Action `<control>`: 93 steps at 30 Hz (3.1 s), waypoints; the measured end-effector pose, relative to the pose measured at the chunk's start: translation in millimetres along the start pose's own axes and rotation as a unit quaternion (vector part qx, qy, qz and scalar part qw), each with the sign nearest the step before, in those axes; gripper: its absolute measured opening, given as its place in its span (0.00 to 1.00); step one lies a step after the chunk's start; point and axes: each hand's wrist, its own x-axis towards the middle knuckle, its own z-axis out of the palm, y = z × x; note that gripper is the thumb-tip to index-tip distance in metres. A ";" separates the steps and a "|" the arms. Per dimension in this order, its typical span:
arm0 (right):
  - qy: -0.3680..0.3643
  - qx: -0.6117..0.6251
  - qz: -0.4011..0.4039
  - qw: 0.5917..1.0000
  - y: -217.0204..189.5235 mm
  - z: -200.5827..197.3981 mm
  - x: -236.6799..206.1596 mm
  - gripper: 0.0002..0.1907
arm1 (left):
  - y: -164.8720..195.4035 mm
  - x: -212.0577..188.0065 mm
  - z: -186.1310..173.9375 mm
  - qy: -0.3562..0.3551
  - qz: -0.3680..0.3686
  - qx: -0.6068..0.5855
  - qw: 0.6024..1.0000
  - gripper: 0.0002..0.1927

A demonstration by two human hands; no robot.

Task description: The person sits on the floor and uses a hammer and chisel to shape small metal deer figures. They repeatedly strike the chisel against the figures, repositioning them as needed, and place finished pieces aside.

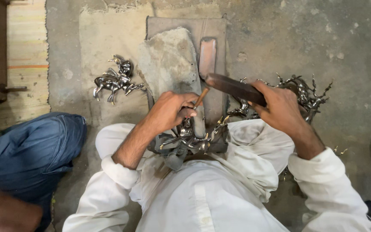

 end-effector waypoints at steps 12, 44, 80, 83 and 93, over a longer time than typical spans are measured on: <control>-0.143 -0.109 -0.038 0.983 -41.4 -29.4 83.8 0.23 | -5.3 -13.3 22.5 0.147 -0.119 -0.014 0.982 0.16; -0.085 -0.212 -0.290 0.930 -131.0 -48.9 129.2 0.23 | 19.8 -45.8 66.2 0.357 -0.206 -0.070 0.909 0.13; -0.047 -0.014 -0.008 0.999 -23.7 -16.9 19.9 0.25 | -5.0 -15.4 3.7 0.037 -0.062 -0.050 0.996 0.17; -0.080 -0.010 0.015 0.997 -33.1 -21.8 39.2 0.19 | -6.3 -20.0 12.2 0.093 -0.089 -0.036 0.991 0.17; -0.142 -0.145 -0.101 0.974 -53.2 -32.6 95.0 0.21 | -2.0 -31.5 30.2 0.203 -0.159 -0.047 0.965 0.17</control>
